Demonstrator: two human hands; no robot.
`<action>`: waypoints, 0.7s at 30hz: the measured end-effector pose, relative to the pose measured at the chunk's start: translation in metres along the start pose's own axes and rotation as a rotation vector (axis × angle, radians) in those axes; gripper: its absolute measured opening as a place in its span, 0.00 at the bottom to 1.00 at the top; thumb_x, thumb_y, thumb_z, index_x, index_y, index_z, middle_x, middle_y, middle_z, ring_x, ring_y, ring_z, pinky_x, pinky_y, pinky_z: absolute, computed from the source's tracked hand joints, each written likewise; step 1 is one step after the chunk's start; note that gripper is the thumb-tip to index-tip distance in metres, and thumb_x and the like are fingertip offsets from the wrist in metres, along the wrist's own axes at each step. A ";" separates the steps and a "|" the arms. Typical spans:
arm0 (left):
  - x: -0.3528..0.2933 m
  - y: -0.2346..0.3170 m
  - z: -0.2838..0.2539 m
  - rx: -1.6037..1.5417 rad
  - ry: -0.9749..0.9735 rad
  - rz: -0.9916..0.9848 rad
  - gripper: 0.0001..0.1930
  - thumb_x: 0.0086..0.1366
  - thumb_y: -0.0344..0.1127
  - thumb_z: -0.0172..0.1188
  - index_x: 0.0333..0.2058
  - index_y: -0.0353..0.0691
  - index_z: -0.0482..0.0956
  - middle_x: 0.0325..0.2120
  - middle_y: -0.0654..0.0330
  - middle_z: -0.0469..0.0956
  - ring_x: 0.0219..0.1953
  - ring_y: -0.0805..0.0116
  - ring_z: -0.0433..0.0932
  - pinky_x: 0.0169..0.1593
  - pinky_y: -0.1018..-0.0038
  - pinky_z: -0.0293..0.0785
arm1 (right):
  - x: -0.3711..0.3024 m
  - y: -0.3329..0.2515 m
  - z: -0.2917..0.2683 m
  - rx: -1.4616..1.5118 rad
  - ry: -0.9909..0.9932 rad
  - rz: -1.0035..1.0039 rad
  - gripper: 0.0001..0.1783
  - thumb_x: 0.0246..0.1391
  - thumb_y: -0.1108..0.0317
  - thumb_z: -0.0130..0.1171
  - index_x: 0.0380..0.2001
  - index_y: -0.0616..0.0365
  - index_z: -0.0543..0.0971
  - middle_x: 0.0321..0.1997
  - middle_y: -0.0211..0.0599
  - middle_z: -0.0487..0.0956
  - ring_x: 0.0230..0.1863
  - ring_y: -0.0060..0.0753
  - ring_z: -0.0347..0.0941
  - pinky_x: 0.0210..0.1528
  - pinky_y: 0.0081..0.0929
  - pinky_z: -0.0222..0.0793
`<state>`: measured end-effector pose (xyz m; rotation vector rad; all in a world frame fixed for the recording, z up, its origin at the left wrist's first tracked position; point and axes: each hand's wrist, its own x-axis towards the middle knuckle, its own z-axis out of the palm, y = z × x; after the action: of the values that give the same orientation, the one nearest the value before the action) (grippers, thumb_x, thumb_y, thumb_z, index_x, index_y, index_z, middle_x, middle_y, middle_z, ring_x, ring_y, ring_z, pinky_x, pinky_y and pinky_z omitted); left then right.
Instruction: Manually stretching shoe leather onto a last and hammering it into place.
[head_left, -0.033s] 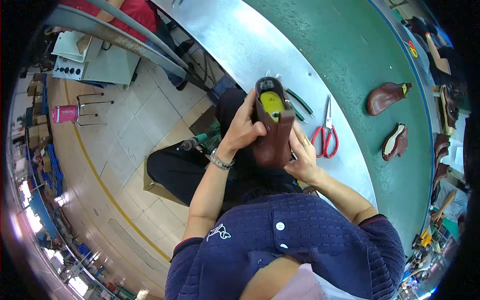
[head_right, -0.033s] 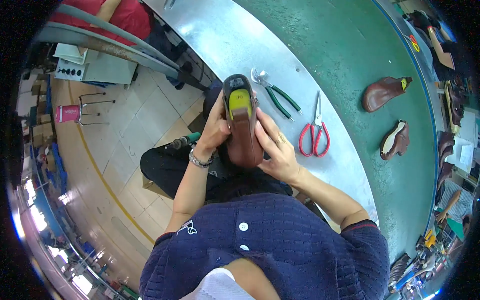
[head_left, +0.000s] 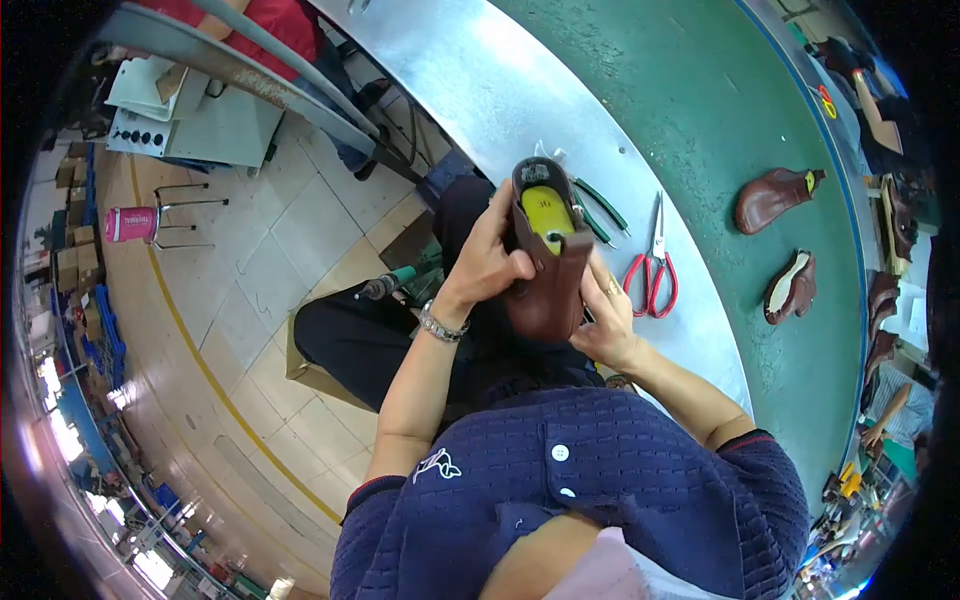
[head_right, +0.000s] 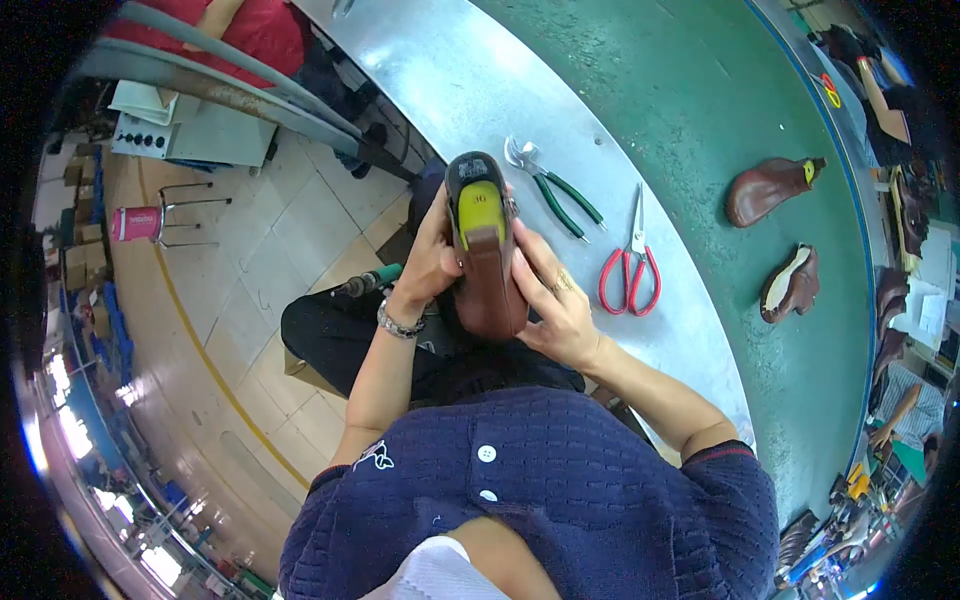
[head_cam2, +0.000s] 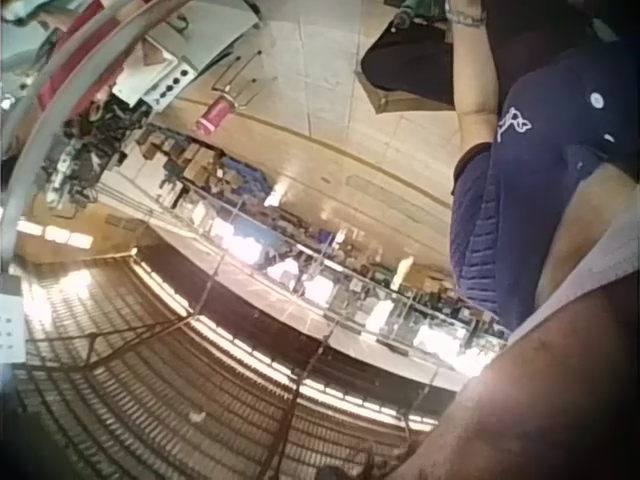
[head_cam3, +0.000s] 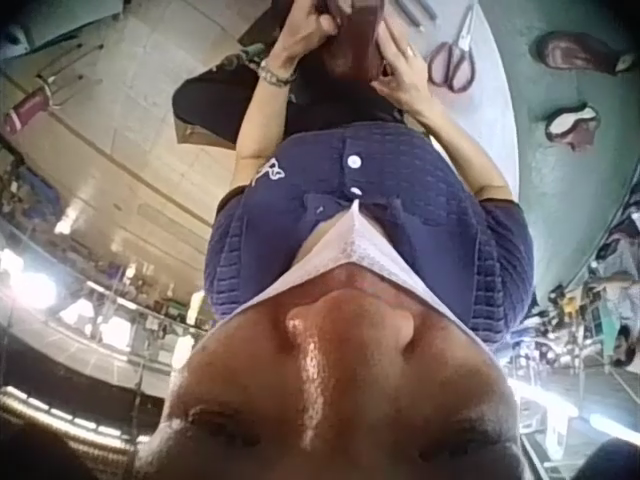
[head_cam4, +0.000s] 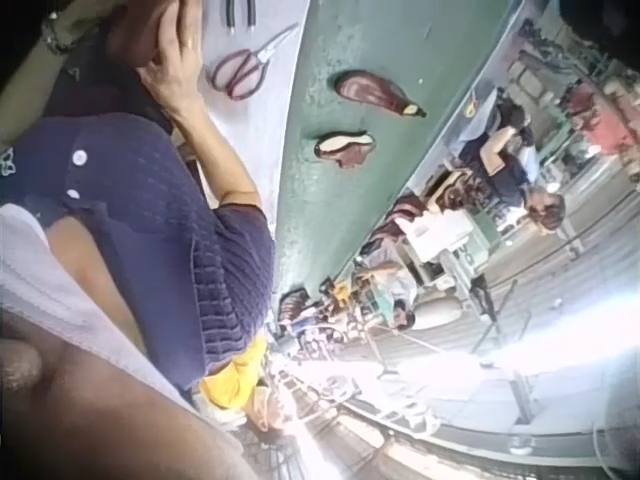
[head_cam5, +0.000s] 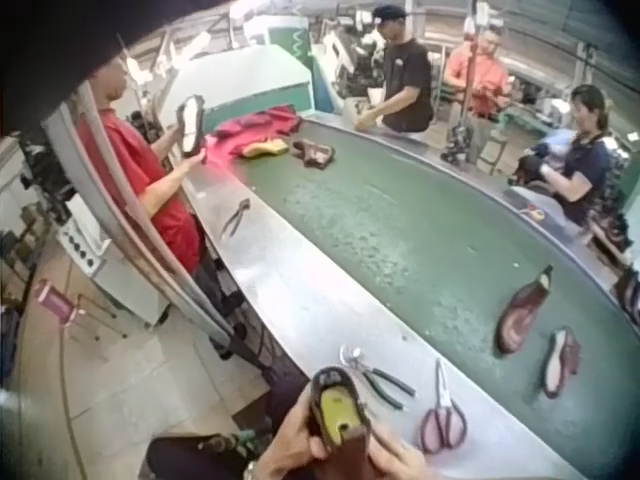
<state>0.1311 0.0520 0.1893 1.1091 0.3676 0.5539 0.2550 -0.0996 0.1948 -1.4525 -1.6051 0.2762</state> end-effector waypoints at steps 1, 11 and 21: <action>-0.004 0.004 -0.001 0.062 -0.010 0.027 0.61 0.39 0.69 0.68 0.63 0.32 0.54 0.54 0.56 0.67 0.57 0.67 0.64 0.61 0.72 0.59 | -0.003 0.000 0.001 0.015 -0.007 -0.015 0.45 0.34 0.73 0.72 0.59 0.64 0.65 0.66 0.63 0.60 0.65 0.62 0.61 0.63 0.45 0.62; -0.077 0.040 -0.014 0.282 0.227 0.095 0.56 0.37 0.57 0.78 0.59 0.32 0.59 0.52 0.57 0.68 0.55 0.65 0.66 0.61 0.71 0.59 | 0.006 -0.021 0.017 0.247 -0.204 -0.197 0.42 0.41 0.70 0.71 0.60 0.69 0.63 0.63 0.67 0.63 0.62 0.63 0.64 0.61 0.43 0.63; -0.191 0.013 -0.054 -0.590 0.764 -0.271 0.33 0.68 0.61 0.47 0.57 0.37 0.66 0.48 0.57 0.76 0.45 0.68 0.78 0.47 0.70 0.77 | 0.084 -0.077 0.121 0.557 -0.714 0.372 0.37 0.50 0.64 0.66 0.63 0.56 0.65 0.53 0.41 0.76 0.50 0.28 0.74 0.53 0.27 0.68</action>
<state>-0.0552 -0.0158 0.1803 0.2360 0.9307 0.7685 0.1251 0.0006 0.2217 -1.2498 -1.5728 1.4671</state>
